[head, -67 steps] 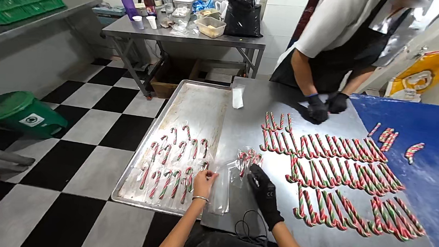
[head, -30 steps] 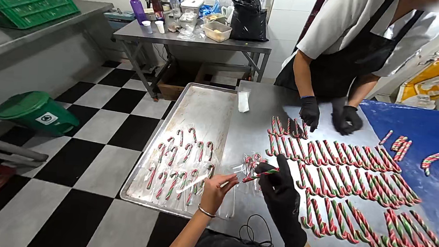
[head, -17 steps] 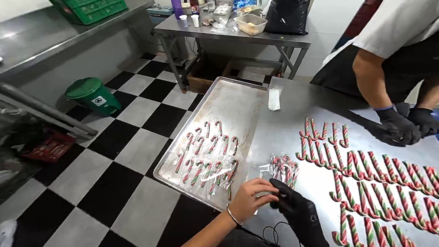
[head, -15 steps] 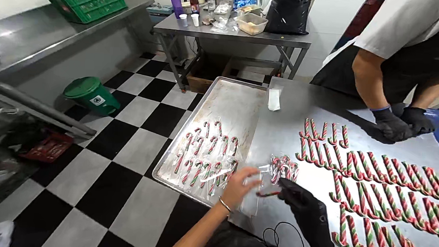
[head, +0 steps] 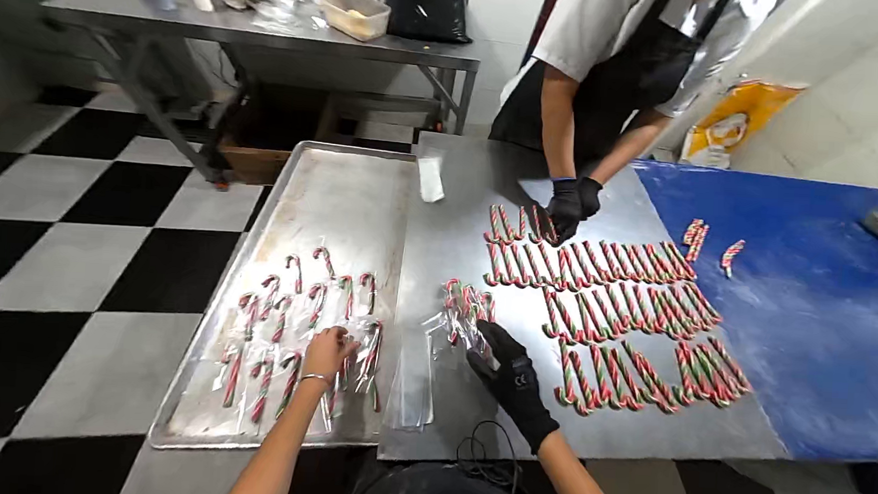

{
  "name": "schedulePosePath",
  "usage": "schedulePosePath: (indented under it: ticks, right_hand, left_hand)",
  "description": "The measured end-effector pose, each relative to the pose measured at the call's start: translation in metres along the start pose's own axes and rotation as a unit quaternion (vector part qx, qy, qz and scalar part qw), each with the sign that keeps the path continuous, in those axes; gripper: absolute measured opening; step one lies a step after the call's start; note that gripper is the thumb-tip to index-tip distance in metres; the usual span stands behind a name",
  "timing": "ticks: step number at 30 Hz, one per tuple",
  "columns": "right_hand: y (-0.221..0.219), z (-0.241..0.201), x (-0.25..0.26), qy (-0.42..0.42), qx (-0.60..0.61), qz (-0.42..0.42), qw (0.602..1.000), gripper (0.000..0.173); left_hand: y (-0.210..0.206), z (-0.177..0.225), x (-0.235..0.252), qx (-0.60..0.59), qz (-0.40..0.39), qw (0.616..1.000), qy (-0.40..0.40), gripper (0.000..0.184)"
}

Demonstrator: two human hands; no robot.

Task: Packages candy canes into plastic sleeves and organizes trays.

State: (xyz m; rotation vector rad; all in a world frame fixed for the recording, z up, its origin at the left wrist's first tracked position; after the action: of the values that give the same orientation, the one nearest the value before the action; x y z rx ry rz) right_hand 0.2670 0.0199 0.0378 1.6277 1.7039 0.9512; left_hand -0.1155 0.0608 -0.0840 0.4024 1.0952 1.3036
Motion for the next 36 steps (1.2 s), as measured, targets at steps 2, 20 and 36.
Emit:
schedulePosePath:
  ticks: [2, 20, 36]
  right_hand:
    - [0.032, 0.019, -0.011, -0.025, -0.119, 0.045, 0.992, 0.056]
    - [0.036, 0.044, 0.004, -0.179, -0.182, 0.015, 0.967, 0.044]
    - [0.104, -0.123, -0.007, 0.150, 0.406, 0.201, 0.879, 0.040]
  left_hand:
    - [-0.001, -0.004, 0.000, 0.008, -0.011, 1.000, 0.001, 0.047]
    - [0.071, 0.037, -0.065, -0.341, 0.134, 0.928, 0.062, 0.031]
    - [0.066, 0.184, -0.158, -0.338, 0.244, 0.842, -0.343, 0.021]
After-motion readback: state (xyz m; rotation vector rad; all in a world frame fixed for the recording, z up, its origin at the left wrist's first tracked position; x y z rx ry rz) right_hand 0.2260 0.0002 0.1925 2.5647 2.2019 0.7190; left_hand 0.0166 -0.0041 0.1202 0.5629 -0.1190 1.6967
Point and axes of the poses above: each hand's wrist, its own x-axis towards the middle knuckle, its own y-axis out of the back of the hand, z = x × y, the point moved 2 cm from there along x, towards the middle knuckle, and after that the axes turned 1 degree about y, right-handed, at the moved point
